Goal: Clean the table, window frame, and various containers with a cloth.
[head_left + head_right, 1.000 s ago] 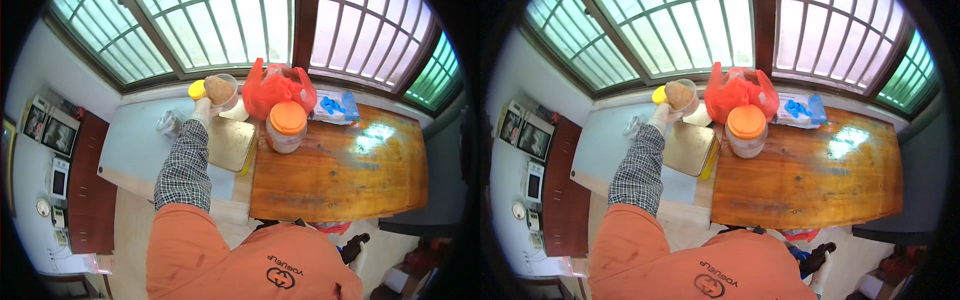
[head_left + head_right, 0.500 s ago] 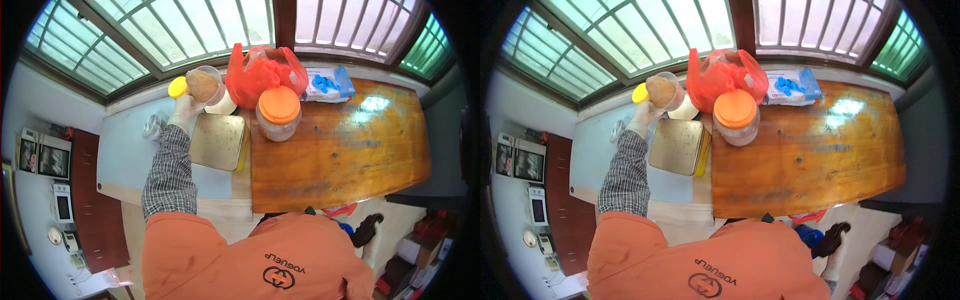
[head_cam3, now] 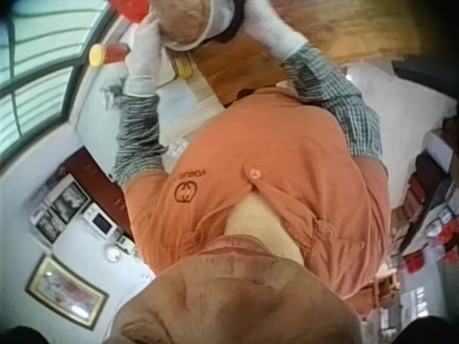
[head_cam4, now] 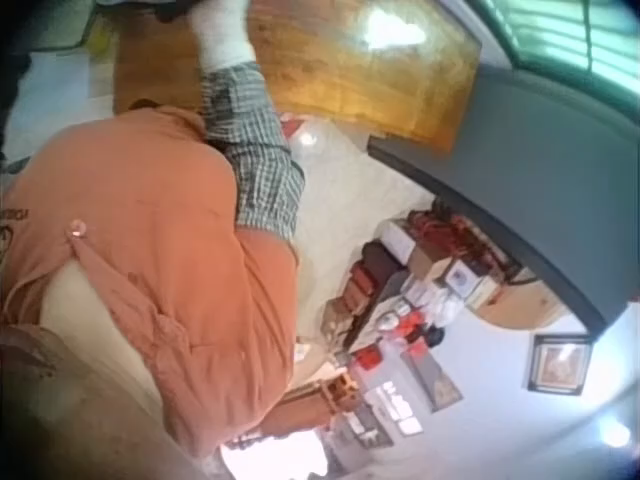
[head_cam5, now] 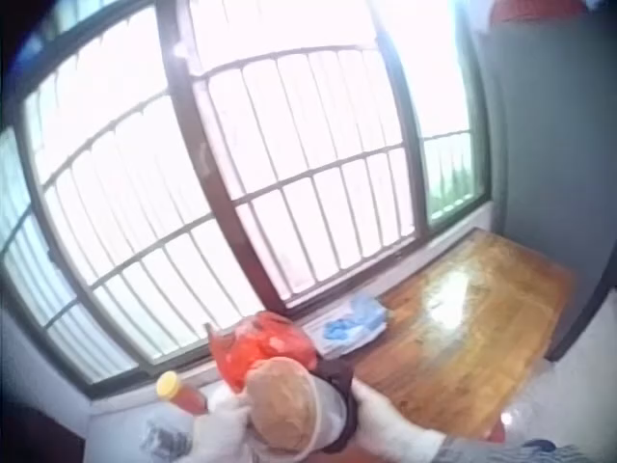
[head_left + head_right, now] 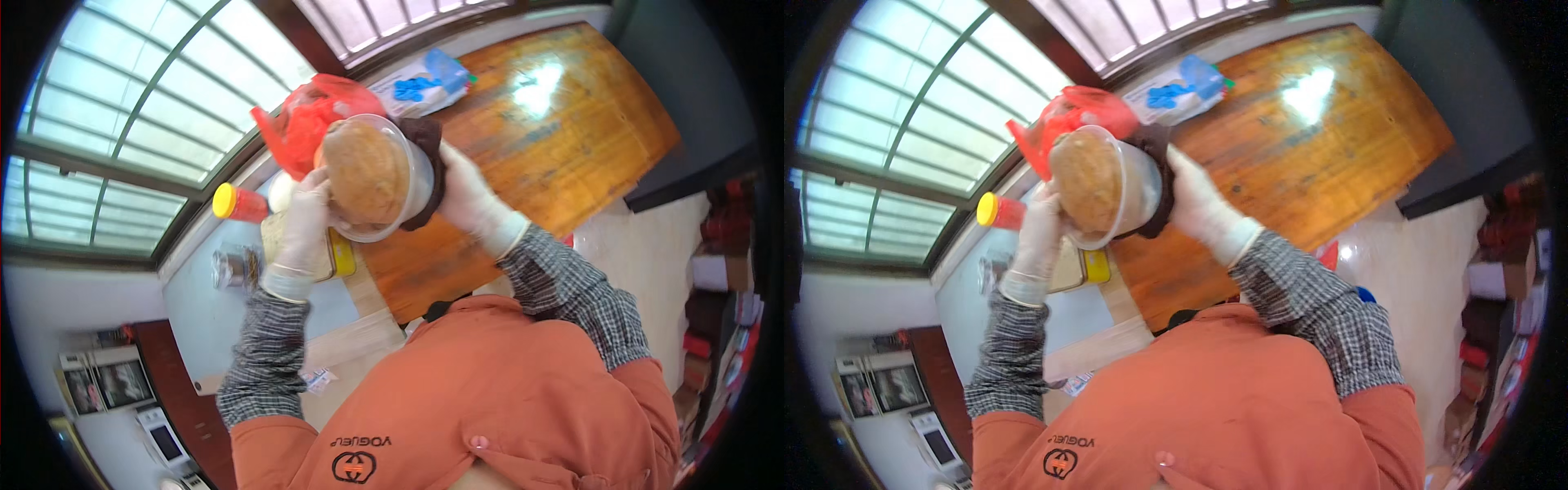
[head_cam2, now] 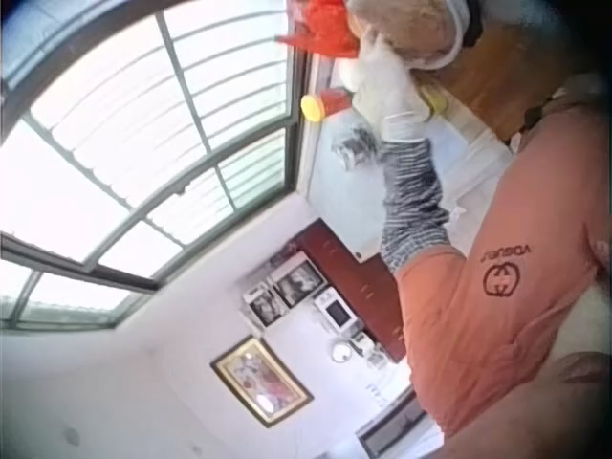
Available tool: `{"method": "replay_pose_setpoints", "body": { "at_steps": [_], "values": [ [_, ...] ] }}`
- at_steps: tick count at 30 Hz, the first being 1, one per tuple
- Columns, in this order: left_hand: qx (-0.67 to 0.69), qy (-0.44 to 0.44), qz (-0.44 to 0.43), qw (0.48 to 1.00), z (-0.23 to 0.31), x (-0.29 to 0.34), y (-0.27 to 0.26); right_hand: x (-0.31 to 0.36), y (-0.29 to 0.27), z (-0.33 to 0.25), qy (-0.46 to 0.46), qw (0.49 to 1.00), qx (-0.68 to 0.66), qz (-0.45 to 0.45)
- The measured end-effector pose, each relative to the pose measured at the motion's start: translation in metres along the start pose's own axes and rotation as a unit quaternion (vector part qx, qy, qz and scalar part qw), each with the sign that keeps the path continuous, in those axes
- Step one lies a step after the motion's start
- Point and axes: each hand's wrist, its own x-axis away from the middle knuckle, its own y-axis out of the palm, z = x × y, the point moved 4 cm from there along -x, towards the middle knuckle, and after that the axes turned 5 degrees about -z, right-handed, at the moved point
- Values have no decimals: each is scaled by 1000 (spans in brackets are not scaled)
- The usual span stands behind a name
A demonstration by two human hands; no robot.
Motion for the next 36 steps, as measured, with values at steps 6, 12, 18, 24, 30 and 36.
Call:
{"method": "replay_pose_setpoints", "body": {
  "at_steps": [6, 12, 18, 24, 30, 36],
  "values": [
    [11, 57, 86, 995, -50, -35, 87, 33, -61, -19, 8, 991, -124, 58],
    [41, 21, 26, 999, -73, -57, 151, 66, -117, -2, 12, 969, -219, 117],
    [17, 101, 57, 993, -92, -65, 171, 106, -103, -16, -53, 947, -279, 149],
    [83, 68, -30, 994, -72, -45, 200, 106, -127, -54, -79, 953, -243, 162],
    [70, -36, -83, 993, -54, -43, 196, 106, -117, -63, 6, 981, -189, 51],
    [-57, 25, -63, 996, -51, -39, 188, 101, -116, -50, 30, 982, -187, 17]
  ]
}}
